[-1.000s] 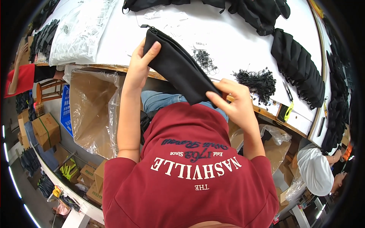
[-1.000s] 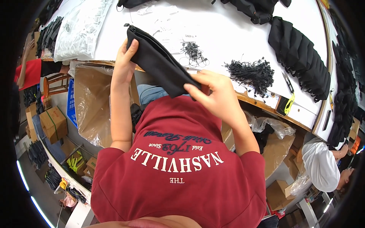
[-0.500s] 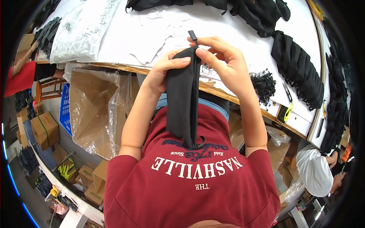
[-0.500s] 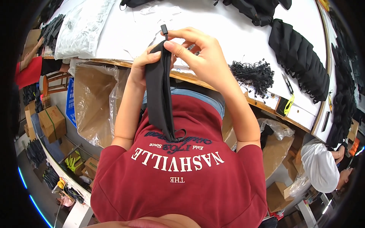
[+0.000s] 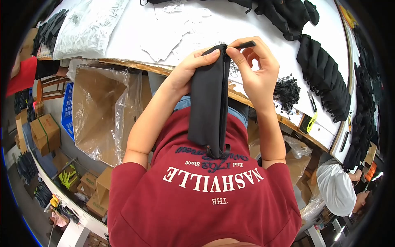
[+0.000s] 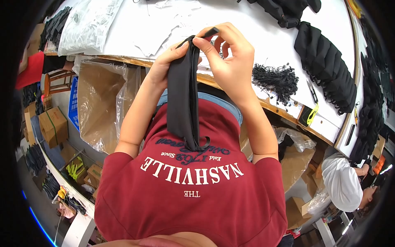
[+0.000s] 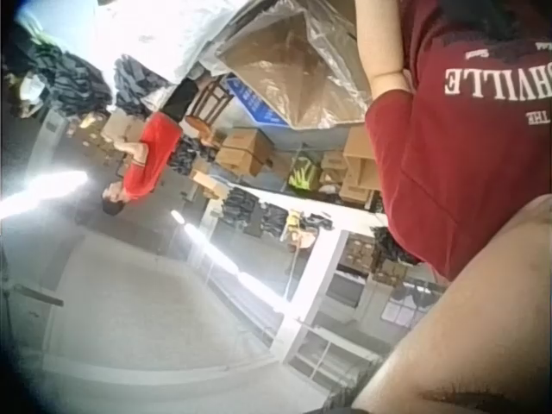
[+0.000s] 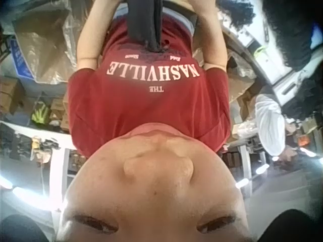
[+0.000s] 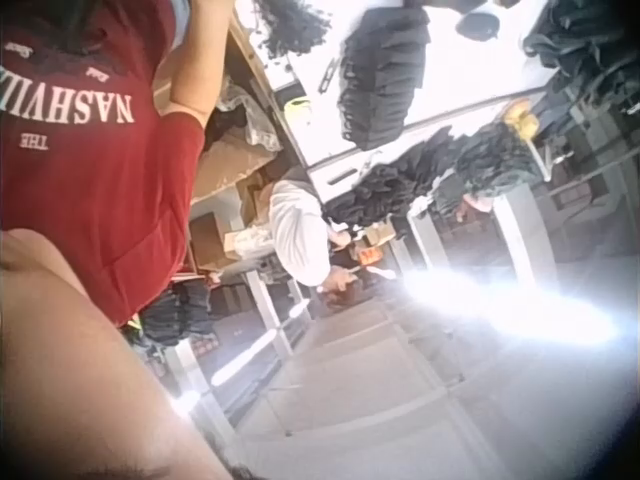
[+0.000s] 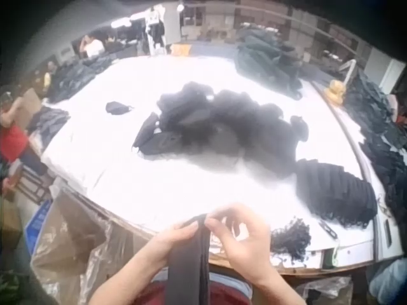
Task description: Checking and packing small black pouches into larger quantities.
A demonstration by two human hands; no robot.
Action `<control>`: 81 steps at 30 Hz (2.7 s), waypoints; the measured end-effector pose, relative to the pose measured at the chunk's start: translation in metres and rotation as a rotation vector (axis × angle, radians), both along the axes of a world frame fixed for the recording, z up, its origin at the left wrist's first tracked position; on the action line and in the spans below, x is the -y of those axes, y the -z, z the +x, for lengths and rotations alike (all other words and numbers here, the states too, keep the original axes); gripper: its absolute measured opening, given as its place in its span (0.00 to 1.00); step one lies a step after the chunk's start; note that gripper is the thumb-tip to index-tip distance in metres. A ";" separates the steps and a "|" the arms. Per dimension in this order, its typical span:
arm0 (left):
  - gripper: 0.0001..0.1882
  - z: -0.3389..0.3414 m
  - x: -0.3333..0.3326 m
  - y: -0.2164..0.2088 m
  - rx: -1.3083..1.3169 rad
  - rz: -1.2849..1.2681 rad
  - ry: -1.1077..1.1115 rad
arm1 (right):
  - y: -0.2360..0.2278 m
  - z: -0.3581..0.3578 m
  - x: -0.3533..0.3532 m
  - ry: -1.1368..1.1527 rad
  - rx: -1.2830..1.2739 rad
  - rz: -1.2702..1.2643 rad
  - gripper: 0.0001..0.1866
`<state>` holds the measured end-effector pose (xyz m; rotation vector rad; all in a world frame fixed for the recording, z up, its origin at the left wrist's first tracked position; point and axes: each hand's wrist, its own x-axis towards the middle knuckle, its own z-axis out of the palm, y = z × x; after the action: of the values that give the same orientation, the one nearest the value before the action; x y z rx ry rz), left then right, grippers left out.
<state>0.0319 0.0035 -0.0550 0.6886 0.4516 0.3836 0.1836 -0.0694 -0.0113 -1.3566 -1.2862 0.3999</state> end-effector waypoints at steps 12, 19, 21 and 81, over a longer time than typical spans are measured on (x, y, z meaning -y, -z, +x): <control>0.14 -0.010 -0.042 0.017 0.169 -0.146 -0.225 | -0.018 -0.030 0.048 -0.435 -0.224 -0.327 0.04; 0.17 -0.012 -0.044 0.015 0.064 -0.082 -0.375 | -0.018 -0.036 0.050 -0.516 -0.084 -0.183 0.05; 0.16 -0.012 -0.042 0.016 0.081 -0.067 -0.389 | -0.026 -0.036 0.049 -0.494 -0.107 -0.234 0.05; 0.17 -0.037 0.005 -0.023 -0.445 0.907 -0.314 | 0.016 0.025 0.057 -0.267 -0.277 -0.340 0.27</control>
<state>-0.0054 -0.0011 -0.0324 1.6104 0.8225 0.7514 0.2087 -0.1267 -0.0272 -1.3502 -1.2030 0.9944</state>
